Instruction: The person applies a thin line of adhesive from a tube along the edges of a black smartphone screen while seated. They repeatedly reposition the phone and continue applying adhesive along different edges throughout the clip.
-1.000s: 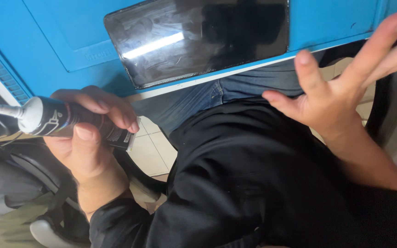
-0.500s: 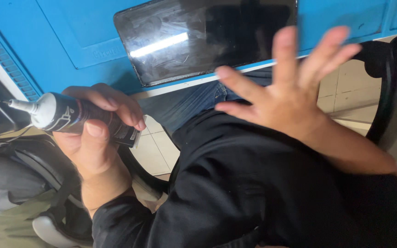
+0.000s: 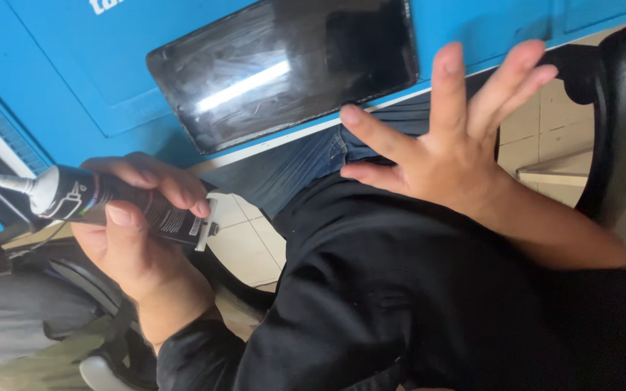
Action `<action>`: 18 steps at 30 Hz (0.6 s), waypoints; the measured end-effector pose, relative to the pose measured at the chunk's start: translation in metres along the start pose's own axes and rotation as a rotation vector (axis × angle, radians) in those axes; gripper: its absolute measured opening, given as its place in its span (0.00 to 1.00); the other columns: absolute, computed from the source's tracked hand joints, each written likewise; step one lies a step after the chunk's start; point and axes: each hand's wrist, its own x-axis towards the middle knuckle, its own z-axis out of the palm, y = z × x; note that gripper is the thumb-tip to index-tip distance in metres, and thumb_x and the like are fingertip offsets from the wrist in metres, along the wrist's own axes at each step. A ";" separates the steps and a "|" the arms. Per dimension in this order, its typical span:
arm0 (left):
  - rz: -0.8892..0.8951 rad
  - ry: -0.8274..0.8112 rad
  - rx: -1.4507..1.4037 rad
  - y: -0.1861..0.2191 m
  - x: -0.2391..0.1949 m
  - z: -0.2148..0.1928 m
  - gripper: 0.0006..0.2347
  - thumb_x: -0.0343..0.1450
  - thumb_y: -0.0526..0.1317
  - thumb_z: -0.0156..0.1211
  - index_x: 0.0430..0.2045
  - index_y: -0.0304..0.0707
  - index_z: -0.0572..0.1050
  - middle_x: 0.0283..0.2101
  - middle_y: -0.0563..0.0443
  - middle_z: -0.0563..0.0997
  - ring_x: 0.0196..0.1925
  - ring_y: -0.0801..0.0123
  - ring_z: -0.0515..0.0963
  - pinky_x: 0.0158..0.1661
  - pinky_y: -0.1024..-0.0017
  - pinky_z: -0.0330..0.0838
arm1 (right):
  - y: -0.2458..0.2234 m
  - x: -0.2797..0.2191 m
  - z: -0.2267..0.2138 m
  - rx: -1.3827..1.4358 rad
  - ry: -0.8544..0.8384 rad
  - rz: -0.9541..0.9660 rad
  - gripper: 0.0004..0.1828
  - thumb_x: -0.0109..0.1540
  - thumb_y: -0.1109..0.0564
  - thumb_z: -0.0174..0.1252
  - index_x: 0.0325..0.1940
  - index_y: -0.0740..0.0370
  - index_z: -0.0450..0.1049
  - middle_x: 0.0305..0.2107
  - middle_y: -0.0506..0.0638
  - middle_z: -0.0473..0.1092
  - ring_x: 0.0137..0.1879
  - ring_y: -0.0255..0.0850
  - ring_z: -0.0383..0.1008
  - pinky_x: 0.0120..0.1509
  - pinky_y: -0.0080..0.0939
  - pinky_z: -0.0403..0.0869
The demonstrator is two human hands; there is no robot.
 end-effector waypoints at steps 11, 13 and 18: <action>-0.026 0.038 0.031 0.002 -0.003 0.004 0.16 0.81 0.47 0.64 0.42 0.30 0.69 0.31 0.38 0.75 0.28 0.57 0.77 0.32 0.64 0.72 | 0.043 -0.014 -0.006 -0.044 0.115 0.088 0.43 0.65 0.11 0.41 0.77 0.30 0.67 0.76 0.69 0.25 0.76 0.74 0.12 0.73 0.91 0.19; -0.028 0.042 0.030 0.003 -0.004 0.005 0.16 0.81 0.47 0.64 0.42 0.30 0.69 0.31 0.38 0.75 0.29 0.57 0.77 0.32 0.64 0.71 | 0.032 -0.008 -0.006 0.002 0.095 0.094 0.44 0.65 0.11 0.43 0.77 0.31 0.67 0.76 0.69 0.26 0.75 0.75 0.12 0.72 0.92 0.16; -0.035 0.036 0.026 0.004 -0.004 0.007 0.16 0.81 0.46 0.64 0.43 0.29 0.69 0.32 0.38 0.75 0.30 0.57 0.77 0.32 0.66 0.70 | 0.000 0.010 -0.014 0.109 -0.082 0.068 0.43 0.64 0.20 0.48 0.81 0.29 0.62 0.74 0.73 0.26 0.74 0.79 0.10 0.70 0.93 0.13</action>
